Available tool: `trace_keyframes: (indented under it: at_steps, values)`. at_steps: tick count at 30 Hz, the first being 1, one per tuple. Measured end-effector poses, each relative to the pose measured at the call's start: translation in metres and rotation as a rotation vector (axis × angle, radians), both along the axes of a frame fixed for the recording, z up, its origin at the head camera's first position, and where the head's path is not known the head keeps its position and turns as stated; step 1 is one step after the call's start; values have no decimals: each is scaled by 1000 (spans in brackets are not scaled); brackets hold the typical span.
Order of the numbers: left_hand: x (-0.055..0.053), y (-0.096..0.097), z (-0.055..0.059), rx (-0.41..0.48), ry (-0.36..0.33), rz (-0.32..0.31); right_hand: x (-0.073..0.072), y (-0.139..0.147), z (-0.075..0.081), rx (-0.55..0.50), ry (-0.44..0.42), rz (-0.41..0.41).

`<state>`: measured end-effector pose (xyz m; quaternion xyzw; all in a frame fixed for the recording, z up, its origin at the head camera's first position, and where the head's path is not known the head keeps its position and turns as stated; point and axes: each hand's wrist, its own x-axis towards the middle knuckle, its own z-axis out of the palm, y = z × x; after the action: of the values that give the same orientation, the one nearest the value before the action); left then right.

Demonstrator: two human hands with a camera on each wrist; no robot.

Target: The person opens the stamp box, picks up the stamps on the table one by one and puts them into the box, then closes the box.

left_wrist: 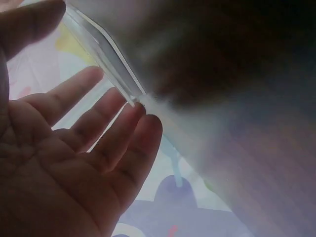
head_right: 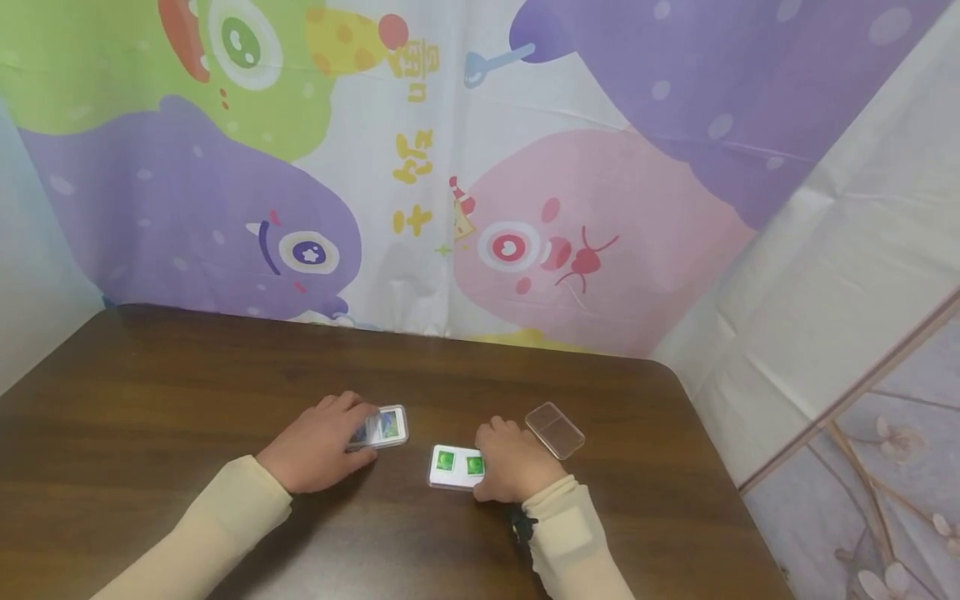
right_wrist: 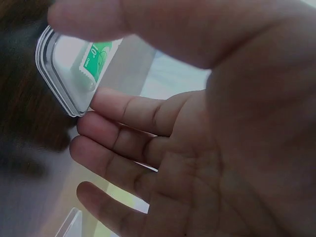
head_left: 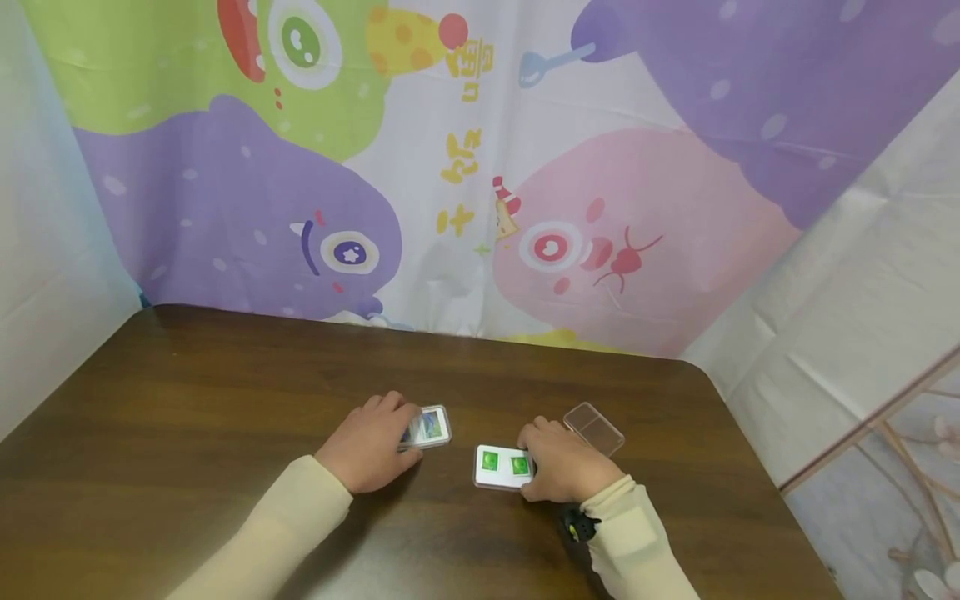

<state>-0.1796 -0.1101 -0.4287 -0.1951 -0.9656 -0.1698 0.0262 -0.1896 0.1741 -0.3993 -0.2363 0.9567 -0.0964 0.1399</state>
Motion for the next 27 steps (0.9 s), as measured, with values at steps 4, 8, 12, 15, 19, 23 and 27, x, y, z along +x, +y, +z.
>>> trace_keyframes:
  at_steps: [4,8,12,15,19,23,27]
  values:
    - [-1,0,-1,4,23,-2,1,-1,0,-4,7,-12]
    - [-2,-1,-1,11,40,-1,1,-1,0,-17,7,-22]
    - [-3,-5,-1,14,52,17,1,-3,-2,-34,12,-12]
    - [-4,-10,0,19,57,56,0,-4,-4,-45,23,15]
    - [-5,-14,1,25,61,90,0,-6,-6,-55,35,45]
    - [-6,-10,1,33,83,53,0,-7,-5,-53,36,51]
    - [-1,2,7,58,79,-43,-1,-9,-5,-51,41,71]
